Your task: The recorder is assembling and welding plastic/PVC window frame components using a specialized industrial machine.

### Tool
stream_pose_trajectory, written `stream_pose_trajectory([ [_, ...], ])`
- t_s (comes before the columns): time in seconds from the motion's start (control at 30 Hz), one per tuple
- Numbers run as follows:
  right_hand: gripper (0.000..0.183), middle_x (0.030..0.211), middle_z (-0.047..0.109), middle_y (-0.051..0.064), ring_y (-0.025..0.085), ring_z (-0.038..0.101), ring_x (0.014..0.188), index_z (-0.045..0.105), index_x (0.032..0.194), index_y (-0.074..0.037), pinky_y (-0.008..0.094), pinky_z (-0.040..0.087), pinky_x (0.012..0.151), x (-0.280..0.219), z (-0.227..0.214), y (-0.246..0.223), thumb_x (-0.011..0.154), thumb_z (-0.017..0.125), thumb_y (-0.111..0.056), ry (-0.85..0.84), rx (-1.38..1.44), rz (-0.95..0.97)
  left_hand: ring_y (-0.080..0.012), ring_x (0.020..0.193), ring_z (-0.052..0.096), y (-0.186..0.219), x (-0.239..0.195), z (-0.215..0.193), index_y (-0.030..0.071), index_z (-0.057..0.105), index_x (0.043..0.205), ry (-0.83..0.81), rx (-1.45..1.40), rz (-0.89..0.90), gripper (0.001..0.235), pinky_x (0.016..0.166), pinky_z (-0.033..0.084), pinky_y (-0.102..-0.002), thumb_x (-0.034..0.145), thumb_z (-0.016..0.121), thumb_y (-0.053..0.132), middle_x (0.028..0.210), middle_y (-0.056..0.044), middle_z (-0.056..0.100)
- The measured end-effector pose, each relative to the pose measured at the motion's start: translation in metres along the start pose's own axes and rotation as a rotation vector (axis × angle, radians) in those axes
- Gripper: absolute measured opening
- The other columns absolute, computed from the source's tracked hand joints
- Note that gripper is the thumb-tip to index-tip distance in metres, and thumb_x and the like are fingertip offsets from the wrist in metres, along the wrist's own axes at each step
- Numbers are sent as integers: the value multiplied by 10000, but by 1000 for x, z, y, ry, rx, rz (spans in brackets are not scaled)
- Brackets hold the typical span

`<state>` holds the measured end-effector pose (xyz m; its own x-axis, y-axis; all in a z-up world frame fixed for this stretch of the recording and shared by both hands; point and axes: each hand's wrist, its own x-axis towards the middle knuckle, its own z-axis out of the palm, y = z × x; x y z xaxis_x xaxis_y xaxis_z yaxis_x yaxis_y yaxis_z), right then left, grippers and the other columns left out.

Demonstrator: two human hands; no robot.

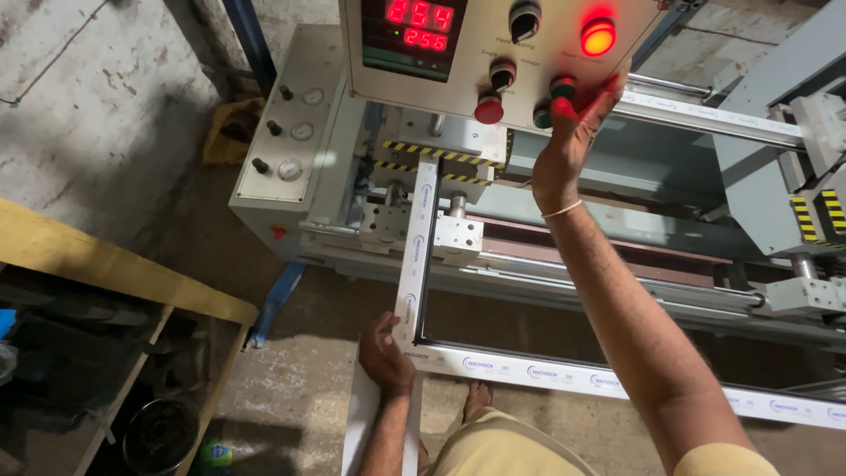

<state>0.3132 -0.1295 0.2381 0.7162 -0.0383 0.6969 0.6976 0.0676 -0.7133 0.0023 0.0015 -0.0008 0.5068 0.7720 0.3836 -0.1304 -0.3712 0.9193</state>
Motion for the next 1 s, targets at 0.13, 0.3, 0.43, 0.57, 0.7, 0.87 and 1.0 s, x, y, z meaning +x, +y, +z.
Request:
stream_pose_trajectory([
  [0.13,790,1762,120,109,243,159,1634,43,1695,-117,336,101,1369,-1,-4,8,1120,573,-226,-13,-20,-11,-260,930,750,-8,-4,3,45,697,1134,18,-1,-3,694,831,582,-375,1095,323,628,979,-97,762],
  [0.3,801,1765,124,112,235,153,1635,41,1696,-118,331,94,1369,-2,-6,8,1132,593,-251,-42,-18,-22,-260,930,754,-9,-5,2,32,709,1117,1,38,-50,762,824,586,-382,1062,309,679,986,-107,769],
  [0.43,854,1774,58,93,218,108,1648,-19,1688,-131,326,91,1378,-2,-7,-1,1149,601,-363,-114,-69,-46,-268,923,757,-5,-4,2,-15,697,1127,19,-49,-90,804,828,594,-385,1040,361,710,966,-133,761],
  [0.57,883,1775,69,99,215,112,1648,-49,1682,-136,327,105,1378,-2,-10,-7,1155,589,-441,-162,-73,-29,-260,938,751,-3,-4,2,-4,701,1126,17,-16,-73,818,831,593,-368,1040,335,722,996,-125,759],
  [0.7,891,1776,87,113,206,148,1632,-66,1694,-138,334,148,1369,-3,-9,2,1169,601,-408,-229,6,-4,-289,936,735,6,0,0,-14,691,1104,28,-52,-46,781,843,587,-389,1067,364,694,996,-130,742],
  [0.87,827,1764,144,133,200,210,1608,-26,1689,-104,321,189,1341,-14,-5,32,1197,607,-307,-179,-107,-40,-287,892,732,6,3,-5,20,696,1117,-9,46,39,746,794,573,-377,1079,322,665,955,-95,745],
  [1.0,815,1745,296,150,248,357,1579,126,1694,-89,337,324,1317,-15,7,13,1113,674,-253,-115,-249,-57,-262,804,700,2,6,-4,107,729,923,-87,244,-9,709,720,523,-380,1058,267,628,873,-65,726],
])
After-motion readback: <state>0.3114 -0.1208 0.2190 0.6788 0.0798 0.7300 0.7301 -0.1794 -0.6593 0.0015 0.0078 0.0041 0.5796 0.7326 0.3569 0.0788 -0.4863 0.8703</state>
